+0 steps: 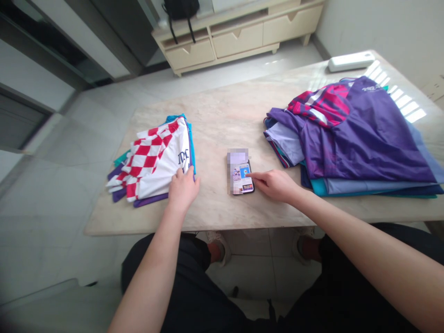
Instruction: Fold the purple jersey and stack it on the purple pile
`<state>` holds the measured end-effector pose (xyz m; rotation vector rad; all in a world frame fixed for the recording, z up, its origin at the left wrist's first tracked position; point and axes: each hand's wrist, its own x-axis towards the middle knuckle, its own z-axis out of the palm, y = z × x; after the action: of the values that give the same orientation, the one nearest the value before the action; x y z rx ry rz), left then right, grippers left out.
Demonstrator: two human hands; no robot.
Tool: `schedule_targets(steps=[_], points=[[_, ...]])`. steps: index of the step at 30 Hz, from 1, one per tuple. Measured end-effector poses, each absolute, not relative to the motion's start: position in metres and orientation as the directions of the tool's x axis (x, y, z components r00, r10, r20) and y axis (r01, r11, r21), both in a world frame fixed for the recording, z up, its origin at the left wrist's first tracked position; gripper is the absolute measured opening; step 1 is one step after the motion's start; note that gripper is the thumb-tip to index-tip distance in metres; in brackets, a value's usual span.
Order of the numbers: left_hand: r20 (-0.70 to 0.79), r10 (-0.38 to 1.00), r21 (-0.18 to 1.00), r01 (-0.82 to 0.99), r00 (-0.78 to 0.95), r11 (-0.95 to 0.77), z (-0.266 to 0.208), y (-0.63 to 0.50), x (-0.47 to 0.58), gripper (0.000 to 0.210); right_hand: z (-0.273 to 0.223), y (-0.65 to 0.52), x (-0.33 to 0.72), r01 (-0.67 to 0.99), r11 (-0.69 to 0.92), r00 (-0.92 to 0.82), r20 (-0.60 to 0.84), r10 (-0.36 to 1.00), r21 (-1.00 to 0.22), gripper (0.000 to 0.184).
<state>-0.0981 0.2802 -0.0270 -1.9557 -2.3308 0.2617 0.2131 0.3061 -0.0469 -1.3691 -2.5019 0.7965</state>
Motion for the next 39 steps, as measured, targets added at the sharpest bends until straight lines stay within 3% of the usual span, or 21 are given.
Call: schedule_targets(steps=[22, 34, 39], points=[[-0.045, 0.982, -0.194, 0.966, -0.184, 0.172, -0.0262, 0.2789, -0.0950, 0.050, -0.0427, 0.3045, 0.2132, 0.709, 0.432, -0.519, 0.004, 0.855, -0.557, 0.042], [-0.054, 0.980, -0.166, 0.970, -0.191, 0.180, -0.0256, 0.2791, -0.0942, 0.049, -0.0419, 0.3043, 0.2149, 0.601, 0.487, -0.615, 0.022, 0.788, -0.633, 0.038], [-0.060, 0.980, -0.167, 0.970, -0.190, 0.178, -0.0247, 0.2786, -0.0937, 0.049, -0.0421, 0.3045, 0.2148, 0.648, 0.481, -0.582, 0.023, 0.813, -0.591, 0.038]])
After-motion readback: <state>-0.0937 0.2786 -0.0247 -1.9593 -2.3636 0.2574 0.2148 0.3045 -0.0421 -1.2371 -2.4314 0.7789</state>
